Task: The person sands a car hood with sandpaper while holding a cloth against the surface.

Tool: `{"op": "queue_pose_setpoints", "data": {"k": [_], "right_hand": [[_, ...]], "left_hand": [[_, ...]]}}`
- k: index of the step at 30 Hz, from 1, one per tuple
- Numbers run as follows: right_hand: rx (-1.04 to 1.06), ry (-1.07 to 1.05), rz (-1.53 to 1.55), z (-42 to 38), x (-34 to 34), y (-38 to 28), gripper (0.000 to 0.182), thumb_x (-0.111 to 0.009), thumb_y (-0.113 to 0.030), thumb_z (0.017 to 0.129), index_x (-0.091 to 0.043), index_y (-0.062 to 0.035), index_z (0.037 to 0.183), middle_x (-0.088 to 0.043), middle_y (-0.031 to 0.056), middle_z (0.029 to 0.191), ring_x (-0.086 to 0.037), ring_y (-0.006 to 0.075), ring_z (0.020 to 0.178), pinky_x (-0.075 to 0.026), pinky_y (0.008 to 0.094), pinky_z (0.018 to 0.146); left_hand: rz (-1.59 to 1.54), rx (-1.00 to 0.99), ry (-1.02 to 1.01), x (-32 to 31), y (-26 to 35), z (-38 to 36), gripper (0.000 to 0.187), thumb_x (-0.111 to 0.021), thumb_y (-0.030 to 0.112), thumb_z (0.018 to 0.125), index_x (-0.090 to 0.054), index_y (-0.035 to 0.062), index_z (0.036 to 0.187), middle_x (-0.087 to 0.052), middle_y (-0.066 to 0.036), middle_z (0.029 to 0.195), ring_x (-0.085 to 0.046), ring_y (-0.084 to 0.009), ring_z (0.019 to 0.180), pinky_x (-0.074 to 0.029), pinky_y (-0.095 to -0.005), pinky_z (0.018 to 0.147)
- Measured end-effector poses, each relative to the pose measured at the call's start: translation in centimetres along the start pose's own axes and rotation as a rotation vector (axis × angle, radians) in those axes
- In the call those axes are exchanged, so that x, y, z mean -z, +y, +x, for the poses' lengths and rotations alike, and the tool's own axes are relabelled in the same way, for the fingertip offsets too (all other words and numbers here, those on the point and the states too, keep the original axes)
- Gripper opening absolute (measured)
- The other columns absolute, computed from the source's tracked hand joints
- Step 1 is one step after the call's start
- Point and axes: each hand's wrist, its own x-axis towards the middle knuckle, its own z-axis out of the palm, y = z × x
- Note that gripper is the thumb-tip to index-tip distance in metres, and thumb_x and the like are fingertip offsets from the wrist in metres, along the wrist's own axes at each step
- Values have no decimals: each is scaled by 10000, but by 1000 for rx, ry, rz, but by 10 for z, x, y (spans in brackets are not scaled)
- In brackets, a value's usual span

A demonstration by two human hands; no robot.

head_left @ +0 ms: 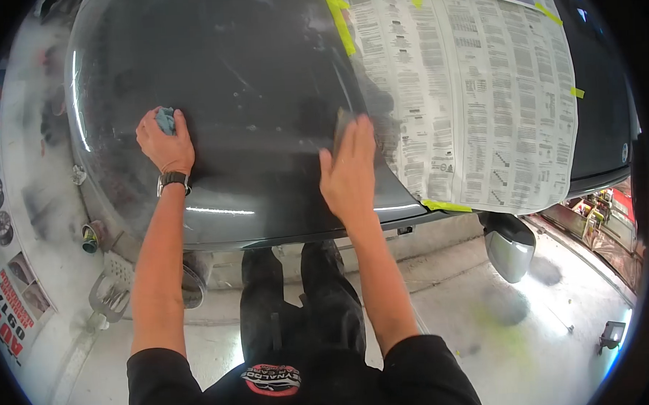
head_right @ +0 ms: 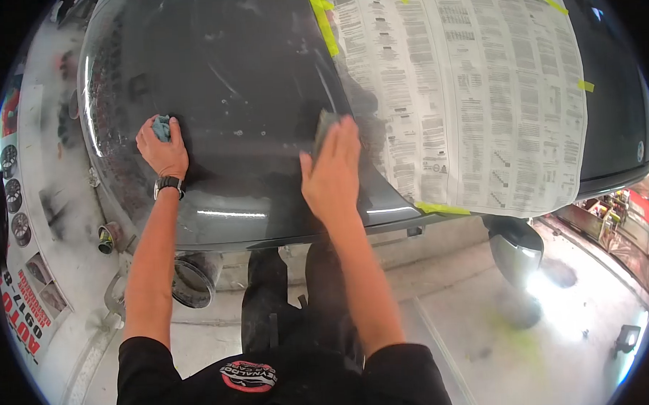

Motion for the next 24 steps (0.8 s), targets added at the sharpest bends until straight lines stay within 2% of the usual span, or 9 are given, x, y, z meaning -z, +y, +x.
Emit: {"op": "queue_pose_setpoints", "data": {"k": [2,8,11,14,17,20,24], "right_hand": [[86,45,70,43,-9,1,737,-643,-274,1048,-365,197,1541,-308,399,1656,-322,573,1535,-295,636,1254],[-6,-117,-72,-32,23,4,744,-671,-308,1044,-397,187,1526,-338,376,1652,-363,550,1519,-341,632,1232],[51,-49,-31,-14,37,3,738,-690,-300,1037,-407,174,1528,-342,361,1658,-368,535,1524,-358,630,1222],[177,-95,-114,2,10,21,715,-703,-268,1029,-421,155,1532,-356,362,1648,-375,528,1521,-366,638,1211],[241,-40,-141,31,-2,21,693,-682,-285,1039,-439,138,1531,-377,358,1636,-370,520,1524,-344,651,1216],[267,49,-163,100,-16,10,707,-639,-352,1057,-440,134,1531,-376,341,1649,-337,507,1547,-307,656,1230],[229,44,-230,103,-17,2,719,-570,-413,1083,-442,130,1536,-382,296,1669,-304,498,1568,-225,760,1209]], "left_hand": [[1,9,-1,1,1,-3,406,-804,305,946,-662,62,1238,-688,-164,1215,-591,-398,1208,-462,-528,1036],[-24,22,-10,2,0,-4,402,-801,306,948,-664,70,1242,-686,-168,1223,-589,-400,1215,-460,-527,1042],[-16,7,3,0,3,0,400,-802,305,948,-665,72,1243,-686,-167,1224,-591,-398,1215,-462,-523,1040],[-7,1,11,1,2,0,391,-801,301,950,-668,71,1237,-687,-163,1225,-598,-392,1208,-468,-518,1035],[-15,20,8,2,2,0,381,-800,295,950,-672,70,1229,-687,-159,1229,-605,-386,1201,-472,-515,1033],[-20,51,-5,2,6,-1,378,-802,289,949,-672,64,1223,-686,-157,1233,-608,-381,1200,-474,-512,1035],[-12,42,-4,2,2,0,381,-802,287,938,-677,80,1232,-663,-167,1282,-600,-390,1220,-482,-522,1021]]}}
